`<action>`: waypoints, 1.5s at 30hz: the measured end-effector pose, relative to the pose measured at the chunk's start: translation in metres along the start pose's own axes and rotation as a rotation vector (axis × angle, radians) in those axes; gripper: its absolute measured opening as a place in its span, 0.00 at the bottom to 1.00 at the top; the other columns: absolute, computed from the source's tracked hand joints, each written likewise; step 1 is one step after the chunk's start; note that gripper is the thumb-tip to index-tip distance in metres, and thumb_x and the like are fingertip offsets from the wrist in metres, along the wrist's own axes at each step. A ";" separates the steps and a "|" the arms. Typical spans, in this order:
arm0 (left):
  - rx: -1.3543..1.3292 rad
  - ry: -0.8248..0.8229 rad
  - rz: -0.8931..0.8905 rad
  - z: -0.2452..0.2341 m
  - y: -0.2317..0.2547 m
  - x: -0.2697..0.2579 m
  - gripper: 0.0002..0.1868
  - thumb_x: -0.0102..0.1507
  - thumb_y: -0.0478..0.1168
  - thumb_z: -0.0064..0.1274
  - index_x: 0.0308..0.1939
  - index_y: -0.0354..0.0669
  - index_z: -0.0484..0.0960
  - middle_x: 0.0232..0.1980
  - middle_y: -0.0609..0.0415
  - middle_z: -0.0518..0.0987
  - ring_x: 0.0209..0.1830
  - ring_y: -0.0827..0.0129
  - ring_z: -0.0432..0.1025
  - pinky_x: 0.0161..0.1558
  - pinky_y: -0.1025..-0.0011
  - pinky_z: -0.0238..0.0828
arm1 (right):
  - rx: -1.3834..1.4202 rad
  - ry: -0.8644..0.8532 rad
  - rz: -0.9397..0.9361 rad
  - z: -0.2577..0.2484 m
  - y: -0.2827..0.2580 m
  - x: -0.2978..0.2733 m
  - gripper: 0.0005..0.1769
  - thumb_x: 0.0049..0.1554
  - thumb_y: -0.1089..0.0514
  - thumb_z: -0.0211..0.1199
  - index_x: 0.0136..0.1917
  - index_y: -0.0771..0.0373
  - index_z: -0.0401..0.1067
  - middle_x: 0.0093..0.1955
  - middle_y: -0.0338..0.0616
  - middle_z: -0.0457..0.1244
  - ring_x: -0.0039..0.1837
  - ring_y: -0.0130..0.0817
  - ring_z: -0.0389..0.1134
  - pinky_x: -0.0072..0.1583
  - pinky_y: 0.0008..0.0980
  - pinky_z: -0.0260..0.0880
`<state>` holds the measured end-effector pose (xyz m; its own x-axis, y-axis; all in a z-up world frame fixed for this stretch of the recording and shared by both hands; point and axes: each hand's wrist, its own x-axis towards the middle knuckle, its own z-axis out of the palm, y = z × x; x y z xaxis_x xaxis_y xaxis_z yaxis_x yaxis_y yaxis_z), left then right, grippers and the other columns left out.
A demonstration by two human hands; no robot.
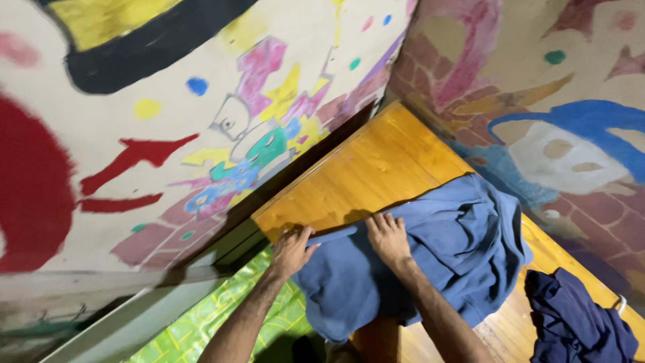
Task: The person takes a blue shirt from a basin, spreads it out on a wooden table, and carefully folds the sleeves and body into a square before placing it on a green shelf.
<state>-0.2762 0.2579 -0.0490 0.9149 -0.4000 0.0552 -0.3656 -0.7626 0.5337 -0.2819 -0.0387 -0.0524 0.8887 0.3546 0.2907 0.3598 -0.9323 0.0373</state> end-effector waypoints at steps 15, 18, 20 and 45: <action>0.245 -0.072 0.136 0.028 0.018 -0.125 0.21 0.57 0.29 0.52 0.55 0.39 0.73 0.46 0.44 0.80 0.42 0.53 0.79 0.34 0.58 0.78 | -0.163 -0.150 -0.141 -0.008 0.037 -0.051 0.17 0.54 0.57 0.57 0.58 0.55 0.70 0.61 0.41 0.64 0.66 0.39 0.63 0.67 0.52 0.62; 0.238 -0.057 0.059 0.029 0.038 -0.143 0.20 0.59 0.36 0.55 0.55 0.41 0.71 0.45 0.45 0.80 0.41 0.51 0.79 0.35 0.55 0.77 | -0.144 -0.162 -0.132 -0.005 0.039 -0.058 0.19 0.53 0.59 0.57 0.59 0.54 0.71 0.63 0.42 0.64 0.70 0.40 0.62 0.70 0.53 0.61; 0.163 -0.171 -0.007 0.017 0.051 -0.148 0.24 0.60 0.40 0.56 0.58 0.41 0.69 0.47 0.43 0.80 0.40 0.50 0.79 0.37 0.53 0.76 | -0.174 -0.180 -0.124 -0.007 0.035 -0.059 0.19 0.53 0.58 0.57 0.59 0.54 0.71 0.63 0.43 0.64 0.71 0.41 0.61 0.70 0.54 0.60; -0.487 -0.019 -0.444 -0.002 -0.051 -0.080 0.24 0.62 0.61 0.56 0.42 0.43 0.79 0.39 0.45 0.83 0.41 0.56 0.79 0.46 0.60 0.73 | 0.489 -0.191 0.124 -0.009 -0.033 0.010 0.10 0.60 0.60 0.58 0.56 0.58 0.71 0.57 0.50 0.65 0.58 0.55 0.69 0.55 0.49 0.72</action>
<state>-0.3301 0.3301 -0.0787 0.9560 -0.1126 -0.2707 0.1694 -0.5413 0.8236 -0.2875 -0.0056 -0.0426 0.9525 0.2928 0.0841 0.2985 -0.8422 -0.4489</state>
